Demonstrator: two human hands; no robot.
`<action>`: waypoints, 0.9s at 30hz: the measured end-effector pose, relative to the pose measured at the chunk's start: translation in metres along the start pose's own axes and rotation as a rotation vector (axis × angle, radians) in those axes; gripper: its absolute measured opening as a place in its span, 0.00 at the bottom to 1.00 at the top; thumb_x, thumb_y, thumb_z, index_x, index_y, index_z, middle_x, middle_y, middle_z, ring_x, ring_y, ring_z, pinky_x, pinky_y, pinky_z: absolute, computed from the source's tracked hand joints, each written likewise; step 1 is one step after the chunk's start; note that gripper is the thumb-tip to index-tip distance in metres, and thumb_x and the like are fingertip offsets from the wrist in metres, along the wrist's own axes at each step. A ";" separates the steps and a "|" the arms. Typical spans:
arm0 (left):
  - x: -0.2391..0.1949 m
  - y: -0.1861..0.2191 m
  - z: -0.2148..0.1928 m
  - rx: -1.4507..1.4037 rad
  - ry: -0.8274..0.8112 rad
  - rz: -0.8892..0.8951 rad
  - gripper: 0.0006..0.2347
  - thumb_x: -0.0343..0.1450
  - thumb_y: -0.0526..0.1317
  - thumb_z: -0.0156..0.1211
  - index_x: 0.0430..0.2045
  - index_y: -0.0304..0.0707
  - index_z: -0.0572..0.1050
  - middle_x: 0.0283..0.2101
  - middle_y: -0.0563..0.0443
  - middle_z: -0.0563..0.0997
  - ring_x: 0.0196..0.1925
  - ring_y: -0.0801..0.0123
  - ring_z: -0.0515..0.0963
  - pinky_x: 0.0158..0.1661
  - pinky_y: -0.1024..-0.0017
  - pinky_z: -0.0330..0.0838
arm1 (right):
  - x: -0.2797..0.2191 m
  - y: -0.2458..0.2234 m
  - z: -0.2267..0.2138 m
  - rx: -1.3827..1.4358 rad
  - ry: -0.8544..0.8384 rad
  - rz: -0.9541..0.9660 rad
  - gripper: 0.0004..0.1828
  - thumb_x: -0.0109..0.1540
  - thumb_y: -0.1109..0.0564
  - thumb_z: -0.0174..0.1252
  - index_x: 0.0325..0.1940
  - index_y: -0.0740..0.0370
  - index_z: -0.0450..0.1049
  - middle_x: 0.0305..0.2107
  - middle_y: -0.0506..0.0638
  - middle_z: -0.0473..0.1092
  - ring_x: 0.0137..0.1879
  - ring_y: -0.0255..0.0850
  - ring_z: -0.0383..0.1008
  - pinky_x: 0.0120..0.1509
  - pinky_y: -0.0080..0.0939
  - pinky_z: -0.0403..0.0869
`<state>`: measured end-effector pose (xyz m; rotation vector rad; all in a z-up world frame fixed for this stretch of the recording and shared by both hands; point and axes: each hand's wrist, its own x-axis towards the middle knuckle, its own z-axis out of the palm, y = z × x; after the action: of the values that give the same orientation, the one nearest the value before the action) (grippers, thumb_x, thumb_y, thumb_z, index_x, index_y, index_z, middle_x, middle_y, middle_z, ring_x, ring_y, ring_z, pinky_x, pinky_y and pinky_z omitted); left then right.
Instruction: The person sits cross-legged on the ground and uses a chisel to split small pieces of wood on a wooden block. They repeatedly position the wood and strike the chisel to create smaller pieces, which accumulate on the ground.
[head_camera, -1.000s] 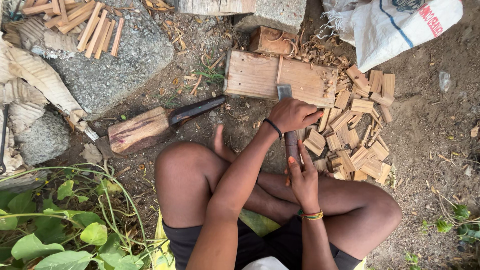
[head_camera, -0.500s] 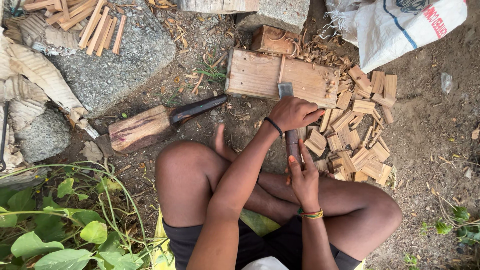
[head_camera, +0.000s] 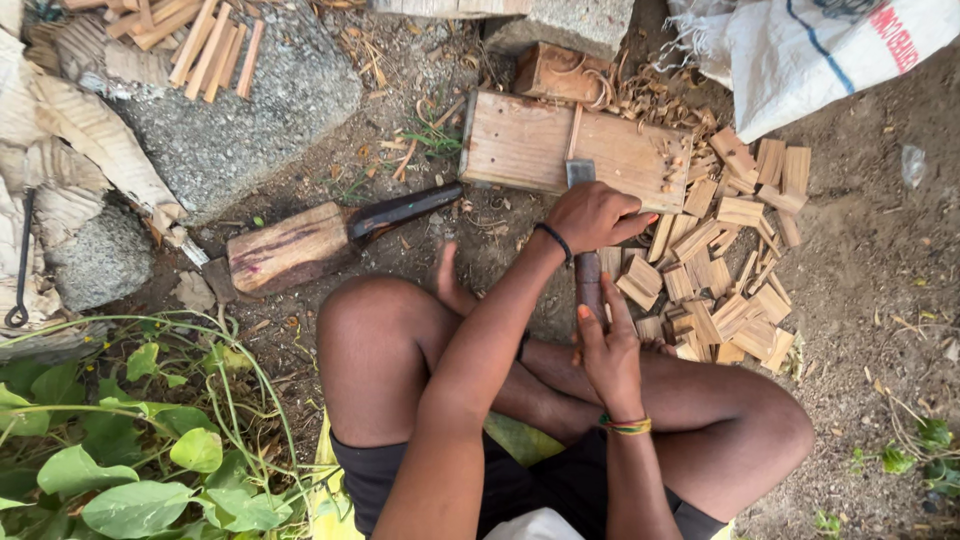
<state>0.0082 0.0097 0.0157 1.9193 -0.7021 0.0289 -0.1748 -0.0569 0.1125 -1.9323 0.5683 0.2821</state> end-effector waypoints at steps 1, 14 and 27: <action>0.002 -0.001 -0.002 0.008 -0.042 -0.012 0.19 0.72 0.54 0.59 0.16 0.38 0.80 0.16 0.42 0.78 0.20 0.53 0.79 0.25 0.54 0.71 | -0.001 -0.001 0.003 -0.012 0.002 -0.004 0.34 0.67 0.55 0.54 0.77 0.58 0.57 0.21 0.46 0.69 0.21 0.31 0.65 0.23 0.35 0.68; 0.005 -0.002 -0.013 0.078 -0.137 0.010 0.20 0.71 0.55 0.58 0.16 0.40 0.81 0.20 0.42 0.81 0.25 0.48 0.82 0.29 0.52 0.73 | 0.000 -0.001 0.018 -0.045 -0.021 -0.081 0.35 0.68 0.56 0.53 0.79 0.58 0.52 0.20 0.47 0.68 0.21 0.32 0.66 0.24 0.36 0.70; 0.018 -0.020 -0.005 0.135 -0.203 -0.001 0.21 0.70 0.57 0.58 0.15 0.42 0.81 0.19 0.44 0.82 0.23 0.52 0.83 0.29 0.54 0.75 | 0.019 0.012 0.031 -0.033 -0.009 -0.054 0.36 0.69 0.57 0.52 0.80 0.57 0.48 0.19 0.49 0.68 0.21 0.33 0.67 0.25 0.37 0.70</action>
<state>0.0339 0.0117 0.0068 2.0713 -0.8523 -0.1237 -0.1633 -0.0377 0.0816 -1.9744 0.5080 0.2671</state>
